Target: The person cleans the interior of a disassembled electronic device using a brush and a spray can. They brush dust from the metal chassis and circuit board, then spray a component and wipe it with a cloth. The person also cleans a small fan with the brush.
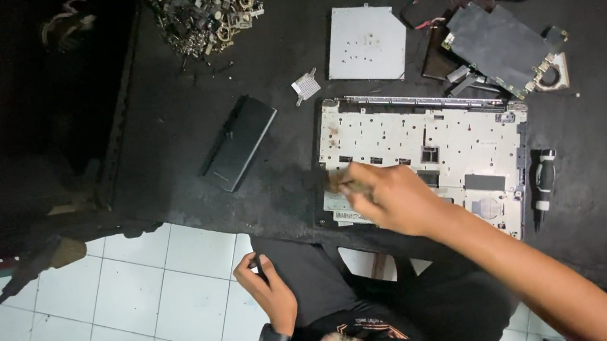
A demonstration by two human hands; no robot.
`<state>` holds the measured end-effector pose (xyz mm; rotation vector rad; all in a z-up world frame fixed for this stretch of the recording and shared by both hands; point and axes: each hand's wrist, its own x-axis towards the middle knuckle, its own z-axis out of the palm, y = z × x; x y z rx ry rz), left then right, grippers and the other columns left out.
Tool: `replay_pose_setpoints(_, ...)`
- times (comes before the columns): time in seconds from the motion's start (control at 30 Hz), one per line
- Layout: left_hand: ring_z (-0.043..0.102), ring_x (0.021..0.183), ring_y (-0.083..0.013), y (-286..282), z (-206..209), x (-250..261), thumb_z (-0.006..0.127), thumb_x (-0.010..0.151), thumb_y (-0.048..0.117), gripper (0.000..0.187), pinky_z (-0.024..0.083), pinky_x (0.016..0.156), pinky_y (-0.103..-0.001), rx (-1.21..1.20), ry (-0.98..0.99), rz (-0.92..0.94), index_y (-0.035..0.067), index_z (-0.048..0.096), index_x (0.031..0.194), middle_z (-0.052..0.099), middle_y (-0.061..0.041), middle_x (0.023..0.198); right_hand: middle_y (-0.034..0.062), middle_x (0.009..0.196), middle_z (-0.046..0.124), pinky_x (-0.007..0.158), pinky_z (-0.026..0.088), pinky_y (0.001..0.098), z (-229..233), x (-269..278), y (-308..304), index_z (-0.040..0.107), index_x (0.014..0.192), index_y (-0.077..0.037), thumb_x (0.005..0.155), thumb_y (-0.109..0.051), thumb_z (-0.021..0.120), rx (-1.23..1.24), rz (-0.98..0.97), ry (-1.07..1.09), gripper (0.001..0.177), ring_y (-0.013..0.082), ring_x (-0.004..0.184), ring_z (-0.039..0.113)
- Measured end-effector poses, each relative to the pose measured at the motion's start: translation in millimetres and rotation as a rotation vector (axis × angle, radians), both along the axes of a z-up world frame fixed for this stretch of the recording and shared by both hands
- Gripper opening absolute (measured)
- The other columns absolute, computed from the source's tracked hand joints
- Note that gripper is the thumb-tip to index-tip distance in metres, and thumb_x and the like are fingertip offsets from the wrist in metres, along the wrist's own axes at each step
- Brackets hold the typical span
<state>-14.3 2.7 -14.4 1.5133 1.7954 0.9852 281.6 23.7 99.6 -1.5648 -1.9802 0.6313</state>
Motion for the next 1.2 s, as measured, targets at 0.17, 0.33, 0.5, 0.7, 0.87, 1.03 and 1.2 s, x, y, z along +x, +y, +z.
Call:
replay_pose_setpoints(0.17, 0.050, 0.108, -0.0280, -1, 0, 0, 0.046, 0.107, 0.024, 0.026, 0.041, 0.097, -0.040, -0.005, -0.017, 0.000, 0.002, 0.053, 0.119, 0.052, -0.012, 0.114, 0.0089, 0.096, 0.071, 0.028, 0.042, 0.0199, -1, 53, 18, 0.064, 0.085, -0.006, 0.107, -0.018, 0.038, -0.155, -0.297, 0.109, 0.036, 0.0076, 0.043, 0.055)
replay_pose_setpoints(0.33, 0.051, 0.107, -0.0283, 0, -1, 0, 0.047, 0.106, 0.025, 0.026, 0.041, 0.097, -0.041, -0.005, -0.020, 0.013, 0.003, 0.054, 0.119, 0.053, -0.013, 0.114, 0.0090, 0.073, 0.068, 0.029, 0.038, 0.0241, -13, 54, 1, 0.051, 0.102, -0.004, 0.112, -0.008, 0.050, 0.029, -0.487, 0.044, 0.011, 0.0134, 0.043, 0.055)
replay_pose_setpoints(0.5, 0.051, 0.108, -0.0273, 1, -1, 0, 0.046, 0.106, 0.023, 0.025, 0.041, 0.098, -0.040, -0.002, -0.006, 0.007, 0.003, 0.054, 0.119, 0.053, -0.012, 0.113, -0.0017, 0.063, 0.065, 0.025, 0.036, 0.0156, 6, 6, -38, 0.062, 0.100, -0.013, 0.108, -0.026, 0.038, -0.067, -0.005, 0.111, 0.028, 0.0022, 0.035, 0.045)
replay_pose_setpoints(0.7, 0.051, 0.106, -0.0277, 0, -4, -2, 0.047, 0.106, 0.024, 0.026, 0.042, 0.095, -0.040, 0.000, -0.024, 0.005, 0.002, 0.054, 0.119, 0.053, -0.012, 0.114, 0.0023, 0.062, 0.058, 0.030, 0.030, 0.0198, 12, 70, -19, 0.066, 0.099, -0.001, 0.113, -0.011, 0.035, -0.363, -0.544, 0.287, 0.036, 0.0075, 0.040, 0.043)
replay_pose_setpoints(0.87, 0.050, 0.110, -0.0280, 0, -4, -1, 0.047, 0.106, 0.024, 0.027, 0.041, 0.099, -0.041, -0.017, -0.012, 0.013, 0.003, 0.054, 0.120, 0.053, -0.012, 0.116, 0.0089, 0.078, 0.065, 0.026, 0.036, 0.0214, -1, 73, -34, 0.065, 0.094, 0.000, 0.112, -0.011, 0.039, -0.193, -0.523, 0.076, 0.034, 0.0111, 0.042, 0.054)
replay_pose_setpoints(1.03, 0.051, 0.108, -0.0272, 0, -1, 0, 0.046, 0.107, 0.025, 0.027, 0.041, 0.097, -0.039, -0.002, -0.007, 0.009, 0.003, 0.054, 0.119, 0.053, -0.011, 0.114, 0.0039, 0.095, 0.075, 0.028, 0.039, 0.0178, 20, 32, -54, 0.065, 0.099, -0.013, 0.107, -0.033, 0.036, -0.123, -0.043, 0.175, 0.036, 0.0035, 0.037, 0.044)
replay_pose_setpoints(1.2, 0.050, 0.107, -0.0274, 1, -2, -1, 0.046, 0.107, 0.023, 0.025, 0.040, 0.098, -0.039, 0.013, -0.010, -0.002, 0.002, 0.054, 0.120, 0.052, -0.012, 0.113, 0.0154, 0.097, 0.073, 0.039, 0.053, 0.0196, 15, 96, -36, 0.061, 0.103, 0.001, 0.108, -0.002, 0.038, -0.355, -0.534, 0.146, 0.023, 0.0154, 0.058, 0.065)
